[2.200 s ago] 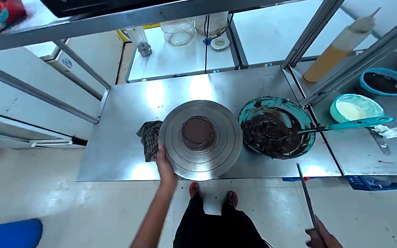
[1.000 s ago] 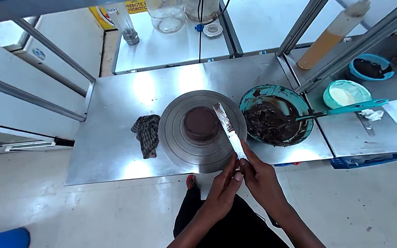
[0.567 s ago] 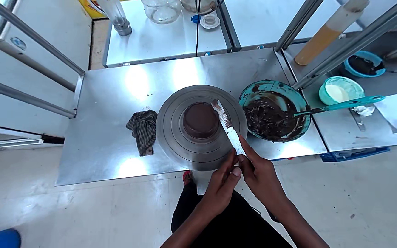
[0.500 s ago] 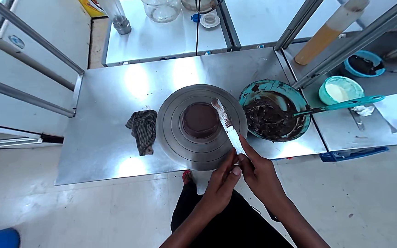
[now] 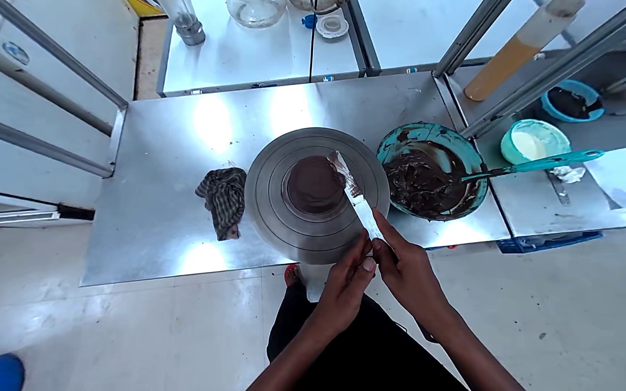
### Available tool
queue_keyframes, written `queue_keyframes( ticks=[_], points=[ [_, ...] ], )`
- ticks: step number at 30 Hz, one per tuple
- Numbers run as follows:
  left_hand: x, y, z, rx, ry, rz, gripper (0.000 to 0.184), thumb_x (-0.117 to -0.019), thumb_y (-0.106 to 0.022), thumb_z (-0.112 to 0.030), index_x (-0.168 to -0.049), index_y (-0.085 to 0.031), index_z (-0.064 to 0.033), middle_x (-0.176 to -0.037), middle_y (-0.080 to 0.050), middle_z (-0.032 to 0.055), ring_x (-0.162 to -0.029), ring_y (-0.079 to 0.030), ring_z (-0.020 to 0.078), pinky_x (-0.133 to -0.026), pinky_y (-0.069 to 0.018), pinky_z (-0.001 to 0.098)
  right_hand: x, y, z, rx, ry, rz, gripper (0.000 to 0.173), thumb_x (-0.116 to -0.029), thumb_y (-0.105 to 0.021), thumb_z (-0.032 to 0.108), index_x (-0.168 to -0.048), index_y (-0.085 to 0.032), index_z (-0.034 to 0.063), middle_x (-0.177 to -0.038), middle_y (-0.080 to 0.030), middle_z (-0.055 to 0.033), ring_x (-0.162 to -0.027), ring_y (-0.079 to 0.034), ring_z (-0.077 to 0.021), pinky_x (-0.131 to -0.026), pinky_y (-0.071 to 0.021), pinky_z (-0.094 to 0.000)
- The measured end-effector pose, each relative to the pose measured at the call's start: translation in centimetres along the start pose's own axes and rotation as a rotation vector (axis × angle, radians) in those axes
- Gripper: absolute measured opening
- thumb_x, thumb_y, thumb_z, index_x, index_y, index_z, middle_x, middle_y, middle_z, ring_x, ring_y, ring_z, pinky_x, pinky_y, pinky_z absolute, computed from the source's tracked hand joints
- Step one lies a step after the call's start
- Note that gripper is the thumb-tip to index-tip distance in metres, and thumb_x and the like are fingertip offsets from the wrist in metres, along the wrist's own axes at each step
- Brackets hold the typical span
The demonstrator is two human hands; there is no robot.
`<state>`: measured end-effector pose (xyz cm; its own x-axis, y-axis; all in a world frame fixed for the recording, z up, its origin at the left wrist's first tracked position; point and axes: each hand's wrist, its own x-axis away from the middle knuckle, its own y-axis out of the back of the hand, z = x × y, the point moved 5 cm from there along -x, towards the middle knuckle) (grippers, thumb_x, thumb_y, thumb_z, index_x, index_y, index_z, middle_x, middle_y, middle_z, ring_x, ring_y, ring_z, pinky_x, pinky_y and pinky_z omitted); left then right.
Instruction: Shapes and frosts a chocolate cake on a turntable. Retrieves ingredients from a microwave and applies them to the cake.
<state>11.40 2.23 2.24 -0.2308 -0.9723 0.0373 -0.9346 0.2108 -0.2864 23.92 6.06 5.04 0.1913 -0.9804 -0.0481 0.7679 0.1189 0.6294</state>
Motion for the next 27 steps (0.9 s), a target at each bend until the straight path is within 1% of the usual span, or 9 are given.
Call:
queue_keyframes(
  ticks=[7, 14, 17, 20, 27],
  points=[
    [0.2, 0.1, 0.1, 0.015, 0.007, -0.013, 0.058, -0.1101, -0.039, -0.028, -0.154, -0.032, 0.0100, -0.148, -0.051, 0.0217, -0.130, -0.058, 0.0181, -0.107, -0.0495, 0.0341, 0.0, -0.1, 0.2, -0.008, -0.017, 0.023, 0.055, -0.1015, -0.049, 0.012, -0.156, -0.044, 0.0111, -0.067, -0.059, 0.0030, -0.050, -0.049, -0.0033, -0.048, -0.0451, -0.0213],
    [0.5, 0.3, 0.0, 0.021, -0.003, -0.027, 0.057, -0.1103, -0.038, -0.026, -0.154, -0.033, 0.0095, -0.151, -0.049, 0.0213, -0.131, -0.057, 0.0177, -0.107, -0.0495, 0.0334, 0.0, -0.3, 0.4, -0.011, -0.013, 0.032, 0.055, -0.1011, -0.050, 0.012, -0.156, -0.044, 0.0105, -0.067, -0.059, 0.0031, -0.050, -0.049, -0.0038, -0.048, -0.0457, -0.0220],
    [0.7, 0.4, -0.1, 0.024, -0.010, -0.037, 0.056, -0.1104, -0.039, -0.027, -0.153, -0.033, 0.0094, -0.150, -0.050, 0.0208, -0.129, -0.058, 0.0174, -0.106, -0.0501, 0.0336, 0.1, -0.3, 0.5, -0.005, -0.009, 0.035, 0.055, -0.1012, -0.050, 0.012, -0.156, -0.045, 0.0106, -0.067, -0.059, 0.0028, -0.049, -0.049, -0.0040, -0.047, -0.0453, -0.0218],
    [0.8, 0.5, -0.1, 0.029, -0.001, -0.049, 0.057, -0.1099, -0.039, -0.027, -0.153, -0.033, 0.0093, -0.147, -0.052, 0.0200, -0.126, -0.060, 0.0159, -0.104, -0.0508, 0.0333, 0.0, -0.5, 0.7, -0.003, -0.011, 0.044, 0.055, -0.1004, -0.051, 0.011, -0.156, -0.045, 0.0110, -0.069, -0.061, 0.0012, -0.050, -0.050, -0.0056, -0.048, -0.0471, -0.0244],
    [1.0, 0.9, -0.3, 0.048, -0.012, -0.062, 0.057, -0.1101, -0.039, -0.026, -0.154, -0.033, 0.0094, -0.149, -0.052, 0.0196, -0.128, -0.059, 0.0159, -0.105, -0.0503, 0.0326, -0.2, -0.7, 1.3, 0.021, 0.010, 0.048, 0.056, -0.0998, -0.051, 0.012, -0.155, -0.045, 0.0105, -0.068, -0.061, 0.0022, -0.049, -0.049, -0.0045, -0.047, -0.0464, -0.0235]
  ],
)
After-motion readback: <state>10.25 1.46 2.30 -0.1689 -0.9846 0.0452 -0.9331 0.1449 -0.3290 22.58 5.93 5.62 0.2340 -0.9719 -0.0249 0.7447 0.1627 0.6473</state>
